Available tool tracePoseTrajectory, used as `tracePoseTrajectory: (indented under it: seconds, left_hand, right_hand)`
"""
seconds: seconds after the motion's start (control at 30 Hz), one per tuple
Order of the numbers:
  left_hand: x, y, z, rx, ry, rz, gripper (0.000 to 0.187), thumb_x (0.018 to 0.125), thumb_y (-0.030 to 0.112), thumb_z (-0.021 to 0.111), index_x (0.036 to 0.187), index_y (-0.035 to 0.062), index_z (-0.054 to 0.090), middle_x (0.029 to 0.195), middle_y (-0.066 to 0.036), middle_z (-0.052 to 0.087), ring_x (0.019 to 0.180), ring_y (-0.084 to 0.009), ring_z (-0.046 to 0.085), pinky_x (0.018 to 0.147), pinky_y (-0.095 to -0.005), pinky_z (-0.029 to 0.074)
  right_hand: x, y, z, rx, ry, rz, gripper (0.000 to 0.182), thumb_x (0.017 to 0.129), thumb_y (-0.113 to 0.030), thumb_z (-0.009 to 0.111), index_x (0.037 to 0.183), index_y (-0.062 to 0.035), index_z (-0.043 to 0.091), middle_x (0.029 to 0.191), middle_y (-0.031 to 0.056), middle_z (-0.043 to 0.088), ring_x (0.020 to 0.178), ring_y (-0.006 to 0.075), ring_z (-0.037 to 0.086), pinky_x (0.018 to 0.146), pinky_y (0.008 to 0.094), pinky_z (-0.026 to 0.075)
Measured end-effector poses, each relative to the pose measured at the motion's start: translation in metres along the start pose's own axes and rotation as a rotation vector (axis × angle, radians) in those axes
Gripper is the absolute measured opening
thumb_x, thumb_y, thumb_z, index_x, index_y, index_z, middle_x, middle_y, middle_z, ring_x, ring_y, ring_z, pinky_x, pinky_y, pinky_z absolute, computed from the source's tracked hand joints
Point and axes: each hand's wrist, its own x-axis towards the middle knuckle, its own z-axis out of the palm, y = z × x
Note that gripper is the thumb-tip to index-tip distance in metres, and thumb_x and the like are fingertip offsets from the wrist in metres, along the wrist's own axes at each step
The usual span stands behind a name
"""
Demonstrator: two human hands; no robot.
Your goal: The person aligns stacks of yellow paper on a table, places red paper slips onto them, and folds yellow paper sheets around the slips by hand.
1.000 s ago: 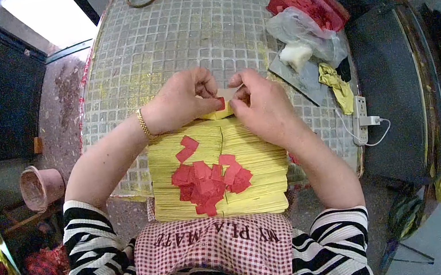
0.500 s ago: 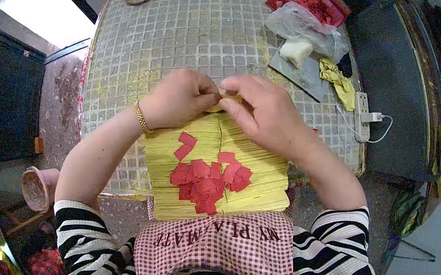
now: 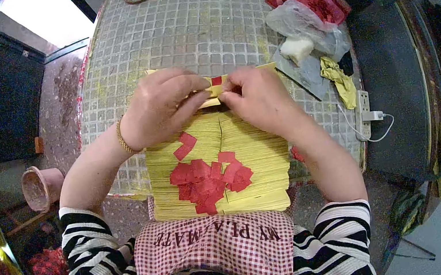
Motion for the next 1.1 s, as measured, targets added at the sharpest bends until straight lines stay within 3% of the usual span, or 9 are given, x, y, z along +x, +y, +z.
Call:
tracePoseTrajectory:
  seconds: [0.1, 0.13, 0.27, 0.3, 0.43, 0.6, 0.77, 0.93, 1.1]
  left_hand:
    - [-0.003, 0.003, -0.009, -0.02, -0.312, -0.141, 0.018, 0.082, 0.023, 0.065, 0.088, 0.0069, 0.069, 0.073, -0.005, 0.065, 0.07, -0.024, 0.061, 0.064, -0.0346, 0.049]
    - [-0.001, 0.003, -0.012, -0.018, -0.309, -0.144, 0.018, 0.082, 0.023, 0.065, 0.088, 0.0069, 0.069, 0.073, -0.005, 0.065, 0.07, -0.024, 0.061, 0.064, -0.0346, 0.049]
    - [0.018, -0.001, -0.018, -0.298, -0.685, -0.784, 0.019, 0.083, 0.023, 0.063, 0.084, 0.0053, 0.069, 0.074, -0.007, 0.066, 0.069, -0.0257, 0.061, 0.064, -0.0351, 0.05]
    - [0.018, -0.002, -0.015, -0.3, -0.686, -0.783, 0.019, 0.083, 0.023, 0.063, 0.084, 0.0053, 0.069, 0.074, -0.007, 0.066, 0.069, -0.0257, 0.061, 0.064, -0.0351, 0.05]
    - [0.011, -0.009, 0.003, 0.197, -0.465, -0.08, 0.017, 0.083, 0.018, 0.066, 0.078, 0.0023, 0.071, 0.07, -0.006, 0.067, 0.059, -0.0224, 0.058, 0.062, -0.032, 0.049]
    - [0.028, 0.002, -0.008, -0.134, -0.616, -0.328, 0.02, 0.085, 0.021, 0.063, 0.079, 0.0043, 0.071, 0.07, -0.004, 0.067, 0.06, -0.0219, 0.057, 0.061, -0.0327, 0.048]
    - [0.031, 0.004, -0.005, 0.119, -0.7, -0.407, 0.02, 0.088, 0.021, 0.059, 0.078, 0.0073, 0.07, 0.071, -0.003, 0.066, 0.07, -0.0213, 0.057, 0.071, -0.0345, 0.047]
    - [0.022, 0.004, 0.008, 0.239, -0.559, -0.059, 0.022, 0.089, 0.024, 0.054, 0.078, 0.0108, 0.067, 0.076, -0.005, 0.066, 0.081, -0.025, 0.06, 0.082, -0.0423, 0.041]
    - [0.016, 0.001, 0.01, 0.088, -0.443, -0.102, 0.021, 0.089, 0.023, 0.053, 0.077, 0.0112, 0.066, 0.078, -0.004, 0.066, 0.082, -0.0242, 0.058, 0.087, -0.0427, 0.037]
  right_hand:
    - [0.002, 0.005, 0.001, 0.108, 0.1, -0.008, 0.011, 0.079, -0.01, 0.061, 0.084, -0.0006, 0.063, 0.078, 0.0113, 0.066, 0.064, 0.024, 0.058, 0.065, 0.0336, 0.047]
    - [0.001, 0.005, 0.001, 0.106, 0.098, -0.011, 0.011, 0.079, -0.01, 0.061, 0.084, -0.0006, 0.063, 0.078, 0.0113, 0.066, 0.064, 0.024, 0.058, 0.065, 0.0336, 0.047]
    - [-0.01, 0.008, 0.0, 0.125, 0.046, -0.207, 0.022, 0.078, -0.005, 0.061, 0.099, -0.0008, 0.059, 0.081, 0.0114, 0.067, 0.068, 0.0238, 0.061, 0.065, 0.0338, 0.048]
    - [-0.011, 0.009, -0.001, 0.124, 0.046, -0.206, 0.022, 0.078, -0.005, 0.061, 0.099, -0.0008, 0.059, 0.081, 0.0114, 0.067, 0.068, 0.0238, 0.061, 0.065, 0.0338, 0.048]
    - [-0.012, 0.007, -0.005, 0.04, 0.006, -0.161, 0.031, 0.079, -0.005, 0.06, 0.11, -0.0017, 0.055, 0.082, 0.0107, 0.067, 0.072, 0.0243, 0.063, 0.066, 0.0348, 0.048]
    - [-0.007, 0.002, -0.003, 0.036, 0.036, -0.07, 0.028, 0.08, -0.005, 0.058, 0.108, -0.0017, 0.056, 0.08, 0.0097, 0.067, 0.074, 0.0244, 0.065, 0.067, 0.0356, 0.048]
    - [-0.01, 0.002, -0.003, 0.015, 0.028, -0.065, 0.028, 0.08, -0.006, 0.058, 0.108, -0.002, 0.056, 0.077, 0.0082, 0.067, 0.071, 0.0243, 0.064, 0.067, 0.0357, 0.048]
    - [-0.003, 0.005, 0.0, 0.022, 0.091, -0.049, 0.028, 0.079, -0.007, 0.06, 0.107, -0.0024, 0.057, 0.074, 0.0074, 0.066, 0.068, 0.0249, 0.063, 0.065, 0.0359, 0.047]
    - [-0.004, 0.008, 0.007, 0.069, 0.214, -0.087, 0.028, 0.078, -0.008, 0.061, 0.106, -0.0024, 0.058, 0.073, 0.0072, 0.066, 0.066, 0.0254, 0.062, 0.065, 0.0358, 0.047]
